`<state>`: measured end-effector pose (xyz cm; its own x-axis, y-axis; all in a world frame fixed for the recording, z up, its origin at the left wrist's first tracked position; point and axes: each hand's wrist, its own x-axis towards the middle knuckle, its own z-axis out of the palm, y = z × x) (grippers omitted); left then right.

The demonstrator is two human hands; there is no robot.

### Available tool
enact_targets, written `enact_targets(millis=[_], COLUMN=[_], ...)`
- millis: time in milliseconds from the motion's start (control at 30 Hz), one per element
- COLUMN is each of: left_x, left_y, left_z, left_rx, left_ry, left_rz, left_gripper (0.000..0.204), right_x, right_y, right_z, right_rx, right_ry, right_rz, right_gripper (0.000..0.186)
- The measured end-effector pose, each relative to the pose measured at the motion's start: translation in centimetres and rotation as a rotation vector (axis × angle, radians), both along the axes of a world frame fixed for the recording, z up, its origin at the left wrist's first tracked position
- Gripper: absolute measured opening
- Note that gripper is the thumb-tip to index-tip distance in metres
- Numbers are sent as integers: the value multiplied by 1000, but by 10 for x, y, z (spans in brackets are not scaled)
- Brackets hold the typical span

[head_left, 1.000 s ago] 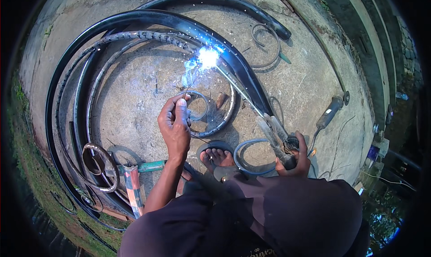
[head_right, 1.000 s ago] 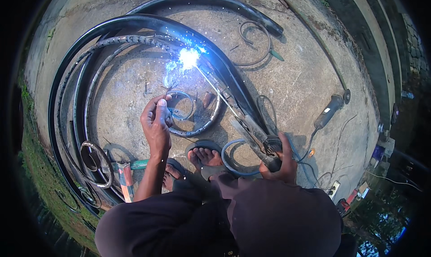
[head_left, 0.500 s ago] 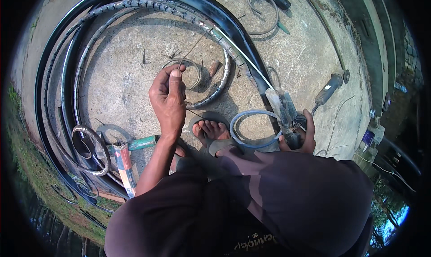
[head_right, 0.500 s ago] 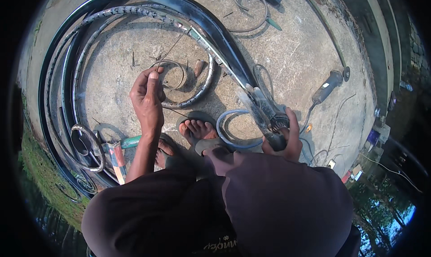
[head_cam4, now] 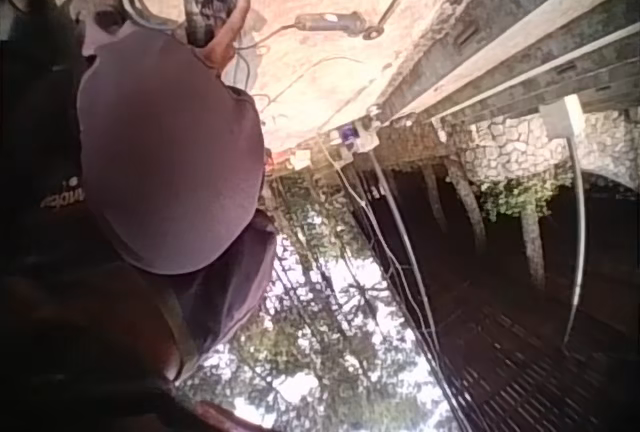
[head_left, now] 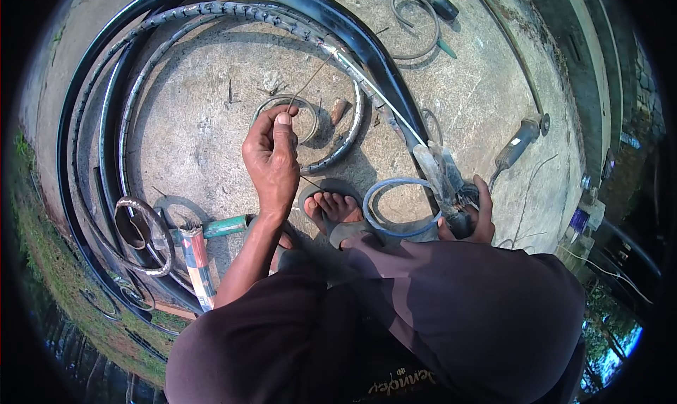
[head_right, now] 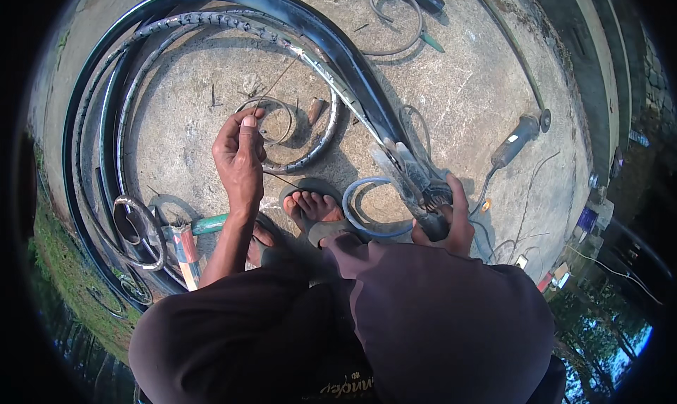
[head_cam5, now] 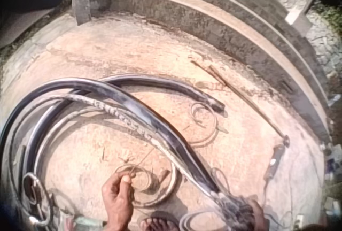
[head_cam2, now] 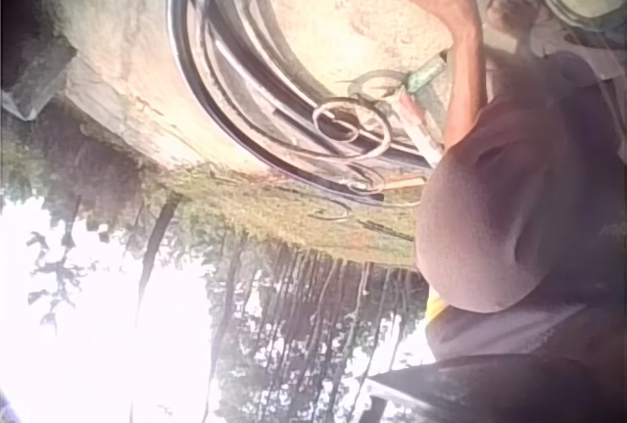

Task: The person performs spot welding on a circular metal frame and decorative scroll pieces on the ground, using a welding electrode and ground clamp. They repeatedly apply the electrode to join different sections of the metal structure, creating bright sparks.

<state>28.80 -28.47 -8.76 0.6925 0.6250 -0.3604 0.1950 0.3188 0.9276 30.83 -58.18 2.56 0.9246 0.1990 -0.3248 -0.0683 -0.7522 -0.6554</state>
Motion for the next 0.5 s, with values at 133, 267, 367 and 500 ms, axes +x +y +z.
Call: enact_targets(millis=[133, 267, 367, 500], left_x=[2, -2, -1, 1], left_y=[0, 1, 0, 0], left_z=[-3, -2, -1, 3], left_rx=[20, 84, 49, 6], left_ry=[3, 16, 12, 34], left_rz=[-19, -13, -11, -22], left_gripper=[26, 26, 24, 21], right_x=[3, 3, 2, 5], right_y=[1, -7, -7, -4], right_z=[4, -6, -5, 3], right_rx=[-3, 55, 47, 0], right_ry=[0, -44, -38, -56], right_rz=[28, 84, 92, 130], right_gripper=[91, 91, 91, 90])
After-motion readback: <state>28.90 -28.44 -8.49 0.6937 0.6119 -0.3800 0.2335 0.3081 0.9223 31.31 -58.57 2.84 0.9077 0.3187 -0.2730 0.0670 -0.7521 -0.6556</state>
